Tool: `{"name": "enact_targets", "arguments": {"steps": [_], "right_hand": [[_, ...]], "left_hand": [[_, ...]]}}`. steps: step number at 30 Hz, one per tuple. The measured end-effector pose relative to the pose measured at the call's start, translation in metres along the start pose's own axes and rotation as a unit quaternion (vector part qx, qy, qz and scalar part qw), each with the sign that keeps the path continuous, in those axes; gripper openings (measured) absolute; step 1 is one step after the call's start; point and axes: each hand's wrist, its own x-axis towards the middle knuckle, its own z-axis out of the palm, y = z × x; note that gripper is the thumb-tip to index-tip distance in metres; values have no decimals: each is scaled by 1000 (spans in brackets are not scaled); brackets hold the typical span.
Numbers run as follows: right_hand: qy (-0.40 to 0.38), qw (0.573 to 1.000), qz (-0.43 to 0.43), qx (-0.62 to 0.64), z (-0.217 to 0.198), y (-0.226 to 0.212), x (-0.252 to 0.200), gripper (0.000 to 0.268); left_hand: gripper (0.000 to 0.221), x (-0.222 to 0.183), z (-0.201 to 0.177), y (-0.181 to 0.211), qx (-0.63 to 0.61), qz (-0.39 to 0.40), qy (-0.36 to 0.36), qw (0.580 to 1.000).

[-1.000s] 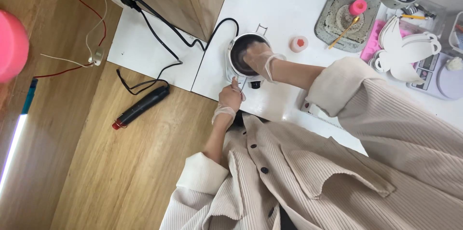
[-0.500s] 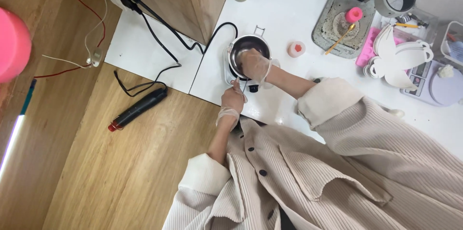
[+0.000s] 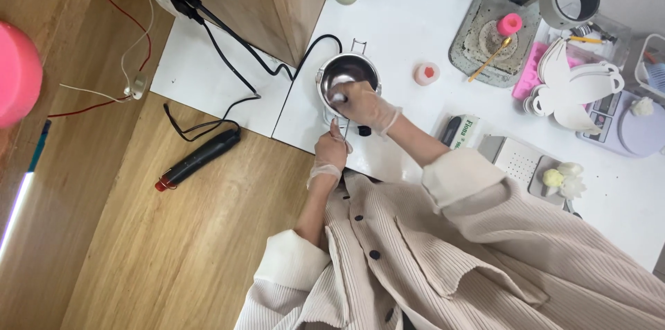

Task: Cleaning a small metal pot and a spoon used for melting wax using disposable wipes.

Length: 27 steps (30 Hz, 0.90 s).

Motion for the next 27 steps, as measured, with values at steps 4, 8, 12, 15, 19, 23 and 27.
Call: {"name": "enact_targets", "arguments": {"steps": [4,8,12,15,19,23,27], "right_hand": [[-230,951,-22,-205,-26,5,-19,18],[-134,991,-5,-17,-119,-57,-30,27],[-101,878,186,429,-140,-41,-56,40],[-58,708,154,687,-135,-20,-80,46],[-69,635,105,762,-131,-15,-94,49],[-45,665,114,737,-147,-44,-86,53],[11,702,113,703,-171,-80,-77,58]], "left_hand": [[78,-36,-21,24,31,34,-11,999],[66,-72,-51,60,53,29,42,997],[58,-92,-66,59,115,38,108,987],[51,-106,-65,64,168,70,130,975],[49,-117,-64,63,195,84,111,971],[50,-126,-64,65,143,84,90,982],[51,-126,-59,56,131,110,101,980]]}}
